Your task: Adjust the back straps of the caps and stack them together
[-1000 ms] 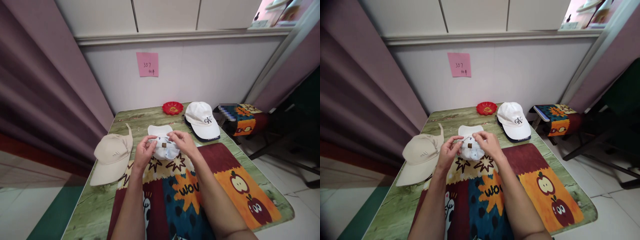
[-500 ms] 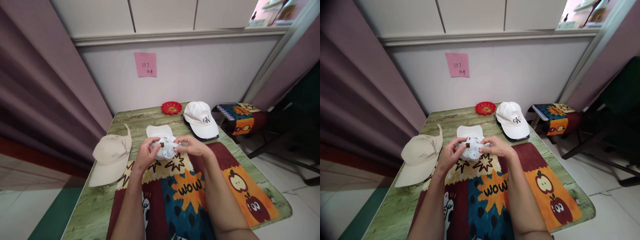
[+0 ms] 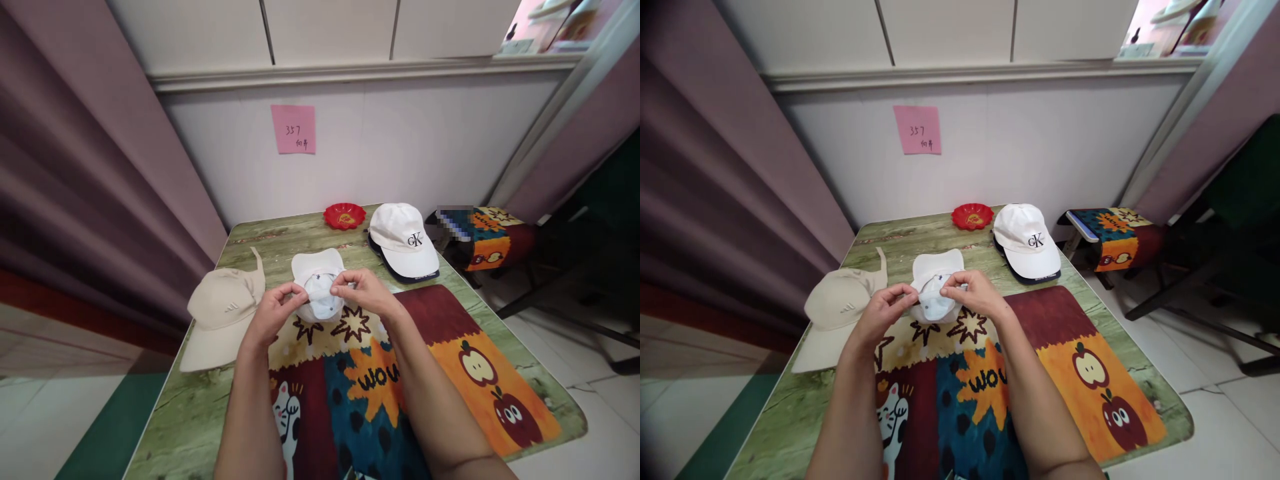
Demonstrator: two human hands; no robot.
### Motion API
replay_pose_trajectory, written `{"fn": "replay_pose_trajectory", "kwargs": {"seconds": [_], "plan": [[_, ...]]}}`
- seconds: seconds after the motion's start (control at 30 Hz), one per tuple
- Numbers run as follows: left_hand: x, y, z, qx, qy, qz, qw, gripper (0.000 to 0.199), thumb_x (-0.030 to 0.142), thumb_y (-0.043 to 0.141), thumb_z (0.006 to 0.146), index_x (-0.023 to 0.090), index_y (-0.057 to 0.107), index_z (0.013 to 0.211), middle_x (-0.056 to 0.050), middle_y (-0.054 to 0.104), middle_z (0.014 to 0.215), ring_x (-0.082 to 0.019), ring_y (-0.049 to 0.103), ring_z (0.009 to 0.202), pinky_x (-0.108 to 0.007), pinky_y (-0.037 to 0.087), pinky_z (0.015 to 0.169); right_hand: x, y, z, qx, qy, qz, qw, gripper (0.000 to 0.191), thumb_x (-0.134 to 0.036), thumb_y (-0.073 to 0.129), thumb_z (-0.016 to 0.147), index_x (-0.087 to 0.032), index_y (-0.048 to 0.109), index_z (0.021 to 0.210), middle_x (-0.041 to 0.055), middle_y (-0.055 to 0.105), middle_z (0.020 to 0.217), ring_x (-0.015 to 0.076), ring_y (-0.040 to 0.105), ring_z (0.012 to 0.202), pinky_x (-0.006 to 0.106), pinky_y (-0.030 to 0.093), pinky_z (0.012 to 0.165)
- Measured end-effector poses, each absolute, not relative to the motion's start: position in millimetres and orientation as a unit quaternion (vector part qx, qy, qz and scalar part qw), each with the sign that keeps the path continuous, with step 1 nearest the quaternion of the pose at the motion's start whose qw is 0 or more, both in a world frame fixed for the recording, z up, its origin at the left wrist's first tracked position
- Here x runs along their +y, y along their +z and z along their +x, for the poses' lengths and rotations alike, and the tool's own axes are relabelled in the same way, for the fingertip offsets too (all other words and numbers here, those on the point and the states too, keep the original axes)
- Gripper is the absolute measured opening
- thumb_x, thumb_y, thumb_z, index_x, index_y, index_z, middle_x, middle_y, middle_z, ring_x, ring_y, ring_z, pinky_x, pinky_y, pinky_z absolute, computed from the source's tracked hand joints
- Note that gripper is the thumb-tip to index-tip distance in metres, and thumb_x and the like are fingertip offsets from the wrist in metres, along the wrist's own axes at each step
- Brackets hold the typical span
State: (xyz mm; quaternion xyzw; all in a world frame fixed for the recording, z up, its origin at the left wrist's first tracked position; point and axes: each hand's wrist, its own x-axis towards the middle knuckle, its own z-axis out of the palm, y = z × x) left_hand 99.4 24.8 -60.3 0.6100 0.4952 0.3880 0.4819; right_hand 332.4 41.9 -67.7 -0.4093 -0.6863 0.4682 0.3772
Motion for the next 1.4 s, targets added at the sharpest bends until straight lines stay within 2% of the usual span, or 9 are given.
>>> {"fn": "replay_pose_trajectory", "kwargs": {"seconds": [0.37,0.63,0.83,0.97,1.07,1.17,1.27,1.33,1.4], "plan": [[29,-71,87,0.484,0.409,0.583,0.508,0.034,0.049,0.063,0.083,0.017,0.060,0.072,0.004,0.043,0.052,-0.009,0.037,0.048,-0.021,0.027,0.048,41,-69,313,-0.701,0.377,-0.452,0.403,0.023,-0.038,0.064,0.083,-0.018,0.074,0.081,0.0009,0.072,0.077,0.0148,0.058,0.069,0.026,0.041,0.068],[30,-71,79,0.519,0.484,0.541,0.452,0.030,0.047,0.068,0.078,0.016,0.065,0.080,0.002,0.055,0.064,-0.009,0.039,0.051,-0.022,0.029,0.049,42,-64,341,-0.709,0.422,-0.421,0.377,0.028,-0.040,0.070,0.081,-0.020,0.074,0.100,0.0051,0.074,0.104,0.0240,0.065,0.102,0.036,0.046,0.093],[32,-73,81,0.505,0.484,0.589,0.404,0.028,0.044,0.066,0.080,0.016,0.066,0.078,-0.008,0.065,0.110,-0.012,0.051,0.066,-0.024,0.041,0.057,45,-78,340,-0.796,0.304,-0.441,0.282,0.058,-0.039,0.082,0.069,-0.032,0.066,0.124,0.0076,0.061,0.134,0.0319,0.049,0.130,0.059,0.020,0.115],[36,-75,77,0.504,0.460,0.639,0.355,0.024,0.037,0.058,0.083,0.019,0.071,0.091,-0.011,0.062,0.121,-0.025,0.058,0.104,-0.031,0.048,0.083,47,-88,325,-0.822,0.231,-0.459,0.244,0.039,-0.035,0.079,0.075,-0.033,0.071,0.113,0.0075,0.061,0.134,0.0351,0.043,0.136,0.070,0.000,0.112],[39,-79,70,0.503,0.438,0.669,0.328,0.034,0.026,0.045,0.083,0.020,0.073,0.101,-0.010,0.058,0.133,-0.028,0.047,0.129,-0.041,0.039,0.105,47,-86,322,-0.831,0.234,-0.437,0.254,0.016,-0.037,0.071,0.083,-0.032,0.076,0.098,0.0057,0.068,0.124,0.0335,0.043,0.137,0.069,-0.003,0.113],[40,-84,66,0.505,0.422,0.679,0.325,0.040,0.018,0.046,0.074,0.022,0.072,0.104,-0.007,0.053,0.142,-0.029,0.040,0.137,-0.046,0.026,0.116,46,-78,324,-0.830,0.256,-0.400,0.292,0.013,-0.035,0.064,0.088,-0.029,0.075,0.091,0.0029,0.073,0.112,0.0301,0.050,0.132,0.064,0.000,0.116],[38,-86,66,0.510,0.418,0.659,0.363,0.023,0.021,0.056,0.073,0.022,0.070,0.091,-0.008,0.053,0.143,-0.031,0.041,0.137,-0.046,0.026,0.116,42,-67,328,-0.809,0.300,-0.367,0.347,0.023,-0.037,0.061,0.089,-0.022,0.073,0.077,0.0000,0.072,0.087,0.0261,0.065,0.103,0.053,0.027,0.114],[34,-82,68,0.491,0.418,0.632,0.428,0.013,0.027,0.060,0.076,0.020,0.066,0.086,-0.010,0.061,0.131,-0.030,0.052,0.125,-0.044,0.037,0.107,36,-59,331,-0.763,0.366,-0.361,0.392,0.033,-0.044,0.061,0.087,-0.018,0.069,0.069,-0.0010,0.065,0.070,0.0198,0.064,0.076,0.039,0.048,0.089],[28,-75,70,0.459,0.429,0.596,0.501,0.016,0.033,0.061,0.079,0.019,0.064,0.086,-0.011,0.069,0.107,-0.027,0.063,0.100,-0.038,0.049,0.088,28,-51,333,-0.702,0.436,-0.356,0.435,0.038,-0.049,0.063,0.085,-0.016,0.065,0.066,-0.0010,0.058,0.063,0.0148,0.056,0.061,0.028,0.046,0.063]]}}
